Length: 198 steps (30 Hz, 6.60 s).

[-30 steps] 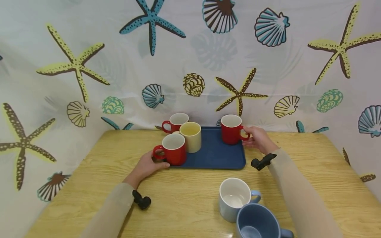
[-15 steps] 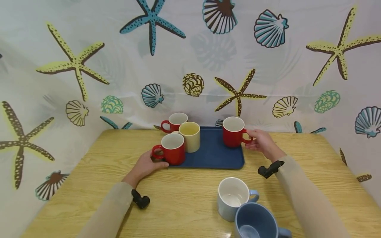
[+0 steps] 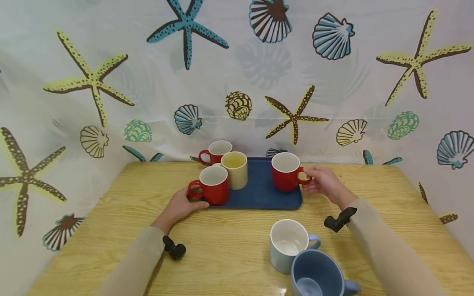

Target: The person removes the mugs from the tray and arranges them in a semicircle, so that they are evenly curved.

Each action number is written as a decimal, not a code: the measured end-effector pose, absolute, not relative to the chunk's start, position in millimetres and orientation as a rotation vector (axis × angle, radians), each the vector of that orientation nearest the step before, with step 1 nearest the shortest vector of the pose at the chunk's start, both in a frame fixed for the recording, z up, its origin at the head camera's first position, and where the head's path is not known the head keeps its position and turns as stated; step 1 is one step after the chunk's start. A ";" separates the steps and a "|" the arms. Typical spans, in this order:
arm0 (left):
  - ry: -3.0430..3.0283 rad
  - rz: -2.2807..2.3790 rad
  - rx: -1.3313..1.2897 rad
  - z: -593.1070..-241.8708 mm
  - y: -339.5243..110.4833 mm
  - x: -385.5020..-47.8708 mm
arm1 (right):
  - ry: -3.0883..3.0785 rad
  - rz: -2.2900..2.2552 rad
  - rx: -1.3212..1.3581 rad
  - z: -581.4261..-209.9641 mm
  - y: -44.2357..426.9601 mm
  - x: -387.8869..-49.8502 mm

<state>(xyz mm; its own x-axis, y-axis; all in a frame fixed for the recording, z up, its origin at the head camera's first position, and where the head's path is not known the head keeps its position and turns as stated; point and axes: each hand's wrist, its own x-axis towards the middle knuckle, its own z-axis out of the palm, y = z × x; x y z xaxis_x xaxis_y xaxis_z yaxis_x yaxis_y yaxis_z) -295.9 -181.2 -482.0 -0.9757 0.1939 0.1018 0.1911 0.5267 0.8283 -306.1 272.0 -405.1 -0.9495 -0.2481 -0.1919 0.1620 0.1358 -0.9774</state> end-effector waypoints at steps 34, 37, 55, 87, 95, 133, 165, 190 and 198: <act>2.754 1.474 0.374 -485.1 -183.0 -299.2 | 1.987 -1.790 -0.367 -402.6 259.8 -267.1; 2.763 1.466 0.374 -485.3 -182.9 -298.9 | 1.948 -1.782 -0.424 -404.8 261.6 -268.4; 2.751 1.472 0.369 -482.9 -182.2 -296.3 | 1.830 -1.675 -0.608 -413.8 248.2 -264.1; 2.704 1.509 0.343 -485.2 -180.2 -298.7 | 1.708 -1.520 -0.738 -423.5 234.2 -265.5; 2.709 1.504 0.342 -487.1 -181.4 -299.3 | 1.685 -1.482 -0.700 -427.3 225.7 -264.7; 2.755 1.451 0.343 -485.4 -181.2 -298.0 | 1.516 -1.412 -0.822 -427.7 221.5 -272.6; 2.750 1.444 0.319 -478.0 -180.1 -299.6 | 2.160 -1.662 -0.655 -430.0 252.3 -263.0; 2.747 1.446 0.323 -482.8 -181.0 -299.0 | 2.812 -1.387 -0.398 -446.0 270.0 -267.3; 2.753 1.449 0.335 -485.6 -182.2 -300.2 | 2.920 -1.210 -0.548 -457.2 271.4 -271.8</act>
